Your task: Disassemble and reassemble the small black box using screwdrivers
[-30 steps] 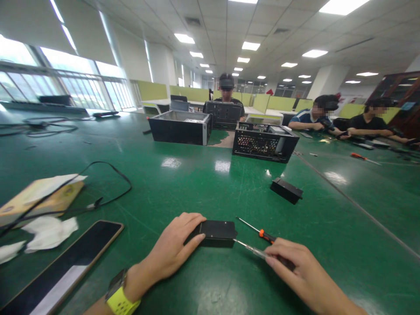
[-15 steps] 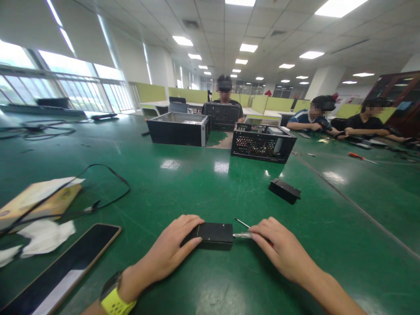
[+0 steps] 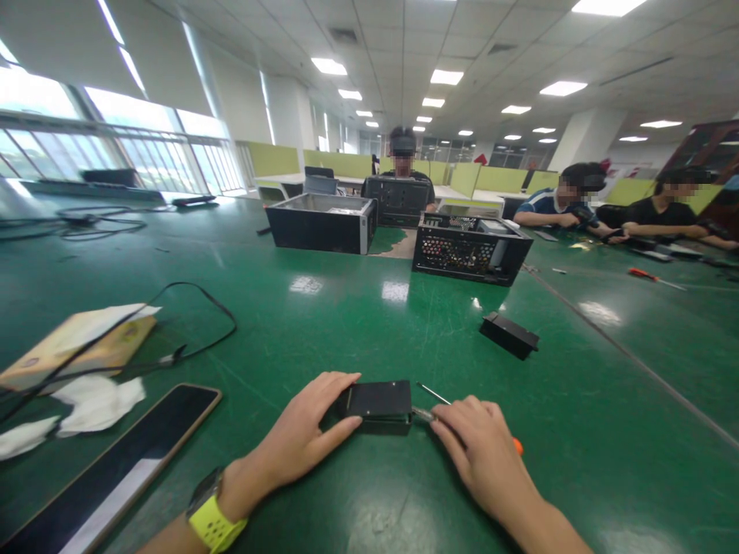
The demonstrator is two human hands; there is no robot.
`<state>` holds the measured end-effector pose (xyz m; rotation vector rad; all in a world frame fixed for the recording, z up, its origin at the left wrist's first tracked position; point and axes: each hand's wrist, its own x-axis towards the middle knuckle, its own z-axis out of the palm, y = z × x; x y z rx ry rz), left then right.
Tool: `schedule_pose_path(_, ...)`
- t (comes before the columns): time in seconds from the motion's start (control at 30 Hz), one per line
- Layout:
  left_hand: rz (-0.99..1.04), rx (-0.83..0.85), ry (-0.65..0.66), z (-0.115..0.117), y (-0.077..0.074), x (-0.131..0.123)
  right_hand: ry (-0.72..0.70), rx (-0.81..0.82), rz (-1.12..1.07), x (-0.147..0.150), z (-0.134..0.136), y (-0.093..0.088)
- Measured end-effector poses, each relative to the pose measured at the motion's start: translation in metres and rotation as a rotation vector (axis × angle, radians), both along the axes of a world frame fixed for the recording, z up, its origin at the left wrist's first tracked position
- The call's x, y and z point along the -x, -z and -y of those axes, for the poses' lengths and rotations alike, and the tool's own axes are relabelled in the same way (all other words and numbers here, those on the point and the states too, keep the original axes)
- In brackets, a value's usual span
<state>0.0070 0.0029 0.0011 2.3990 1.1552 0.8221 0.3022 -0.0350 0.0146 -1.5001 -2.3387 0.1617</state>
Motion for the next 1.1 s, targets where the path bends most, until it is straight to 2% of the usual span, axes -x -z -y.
schedule_pose_path(0.13,0.035,0.003,0.01,0.0,0.0,0.001,-0.013,-0.035,-0.027,-0.004,0.009,0.006)
schedule_pose_path(0.3,0.056,0.0,0.034,0.0,0.0,0.001,-0.021,0.235,-0.09,-0.035,0.015,-0.002)
schedule_pose_path(0.4,0.062,0.003,0.034,-0.001,0.0,0.001,-0.006,0.28,-0.128,-0.043,0.016,-0.006)
schedule_pose_path(0.6,0.059,0.013,0.032,0.0,0.0,0.001,0.007,0.242,-0.194,-0.04,0.012,-0.01)
schedule_pose_path(0.8,0.059,0.023,0.032,0.002,-0.001,0.001,0.016,0.189,-0.241,-0.041,0.008,-0.005)
schedule_pose_path(0.97,0.07,0.038,0.027,0.001,0.0,0.0,-0.053,0.115,-0.262,-0.018,-0.004,0.002)
schedule_pose_path(1.1,0.073,0.042,0.01,0.0,0.0,0.0,-0.049,0.027,-0.3,0.001,-0.013,0.008)
